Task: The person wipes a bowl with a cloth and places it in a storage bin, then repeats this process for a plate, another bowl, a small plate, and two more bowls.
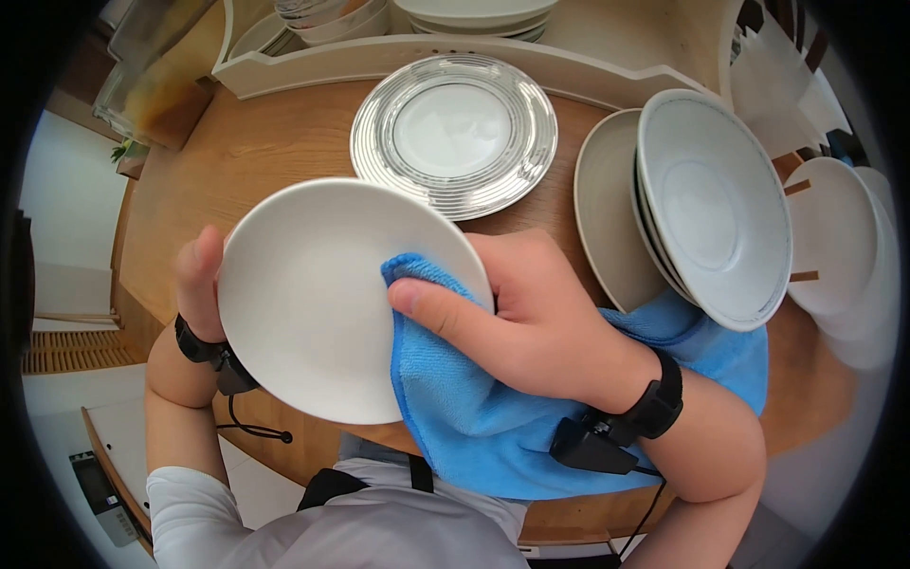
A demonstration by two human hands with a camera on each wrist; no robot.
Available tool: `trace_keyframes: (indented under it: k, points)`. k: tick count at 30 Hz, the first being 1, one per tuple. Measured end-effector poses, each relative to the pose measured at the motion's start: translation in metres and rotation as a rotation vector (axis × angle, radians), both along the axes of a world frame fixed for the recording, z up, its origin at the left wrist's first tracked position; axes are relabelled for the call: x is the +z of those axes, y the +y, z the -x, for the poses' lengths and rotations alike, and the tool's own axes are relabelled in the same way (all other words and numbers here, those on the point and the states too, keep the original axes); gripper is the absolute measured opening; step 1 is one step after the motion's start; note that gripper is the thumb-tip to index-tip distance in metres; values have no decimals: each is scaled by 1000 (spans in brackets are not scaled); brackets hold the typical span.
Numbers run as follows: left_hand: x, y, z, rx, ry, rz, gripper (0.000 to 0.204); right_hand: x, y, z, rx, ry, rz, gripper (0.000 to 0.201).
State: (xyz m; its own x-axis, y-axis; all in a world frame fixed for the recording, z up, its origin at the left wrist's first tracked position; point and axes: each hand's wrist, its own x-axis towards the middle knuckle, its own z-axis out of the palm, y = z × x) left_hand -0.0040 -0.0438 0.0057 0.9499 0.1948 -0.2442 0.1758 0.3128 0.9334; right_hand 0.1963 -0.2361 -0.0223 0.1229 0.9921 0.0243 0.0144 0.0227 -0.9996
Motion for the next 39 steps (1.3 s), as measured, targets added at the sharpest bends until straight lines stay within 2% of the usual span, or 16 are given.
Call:
trace_keyframes:
  k: [4,6,9,10,12,14,19,21,22,24,26,27,31,33,37,39]
  points:
    - [10,-3,-9,-118,106,-54,89,-4,2,0,42,-46,-71,28]
    - [12,-3,-8,-109,90,-60,84,0,4,-1,68,-128,-64,29]
    - [11,-2,-4,-48,104,-65,80,-1,5,0,19,-58,-59,31]
    - [6,0,-1,31,85,-59,77,-2,6,2,15,-65,-62,31]
    - [2,0,2,106,60,-55,74,-5,7,4,-56,72,-82,38]
    - [0,0,4,309,-40,42,71,-4,6,3,-22,50,-66,41]
    - [-18,23,21,344,-140,185,59,2,7,0,96,-36,-64,41]
    - [-32,29,27,517,-43,-461,56,4,7,1,112,-39,-48,41]
    - [-30,30,25,516,-49,-463,56,4,8,1,123,-43,-78,42]
    - [-16,25,12,535,-132,-194,59,0,10,2,133,-50,-111,42]
    - [-1,17,-3,545,-212,75,62,-7,12,2,79,-295,-193,34]
    - [2,16,-7,545,-251,209,64,-6,11,4,62,-250,-191,30]
    - [0,17,-7,527,-255,280,65,-3,13,6,61,-226,-198,27]
    - [-1,11,-7,545,-203,257,65,-8,15,4,30,-324,-426,23]
    - [-13,17,7,524,-172,192,65,1,12,0,-37,-423,-554,22]
    - [-26,26,20,573,-151,-209,34,2,10,-1,-129,-407,-493,21]
